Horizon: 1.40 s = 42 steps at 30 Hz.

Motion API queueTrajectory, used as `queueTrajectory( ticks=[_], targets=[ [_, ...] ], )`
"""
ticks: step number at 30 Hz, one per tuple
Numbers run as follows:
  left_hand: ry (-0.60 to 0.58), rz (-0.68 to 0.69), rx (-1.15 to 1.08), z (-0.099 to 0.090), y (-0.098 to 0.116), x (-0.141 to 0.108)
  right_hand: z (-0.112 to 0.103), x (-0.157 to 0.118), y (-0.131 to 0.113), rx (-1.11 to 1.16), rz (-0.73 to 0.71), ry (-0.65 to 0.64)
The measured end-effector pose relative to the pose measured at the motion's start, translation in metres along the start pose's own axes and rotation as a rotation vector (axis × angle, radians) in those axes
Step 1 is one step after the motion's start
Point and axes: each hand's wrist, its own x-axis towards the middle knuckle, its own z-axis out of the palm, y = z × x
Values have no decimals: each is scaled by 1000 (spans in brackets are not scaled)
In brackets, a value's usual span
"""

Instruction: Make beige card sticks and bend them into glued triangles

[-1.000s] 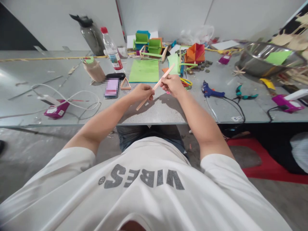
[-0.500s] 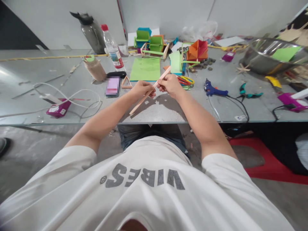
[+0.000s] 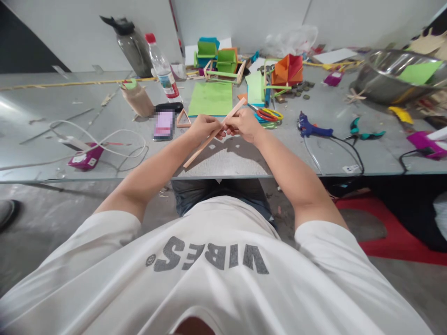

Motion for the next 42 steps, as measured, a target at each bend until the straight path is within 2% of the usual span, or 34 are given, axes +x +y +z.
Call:
queueTrajectory(
  ticks=[4, 10, 14, 19, 22, 25, 29, 42],
  targets=[
    [-8, -7, -18, 0, 0, 0, 1, 2, 0, 17, 5, 57],
    [1, -7, -48, 1, -1, 0, 0, 2, -2, 12, 10, 21],
    [15, -27, -12, 3, 2, -2, 1, 3, -1, 23, 30, 72],
    [-35, -93, -103, -1, 5, -1, -3, 10, 1, 41, 23, 220],
    [-102, -134, -130, -10, 8, 0, -14, 15, -2, 77, 1, 351],
    [-143, -166, -132, -18, 12, 2, -28, 20, -6, 108, 4, 404],
    [-146, -205, -108, -19, 16, 0, -37, 22, -9, 120, 34, 419],
    [-195, -276, -161, -18, 7, -1, -25, 15, -10, 167, 73, 342]
  ],
)
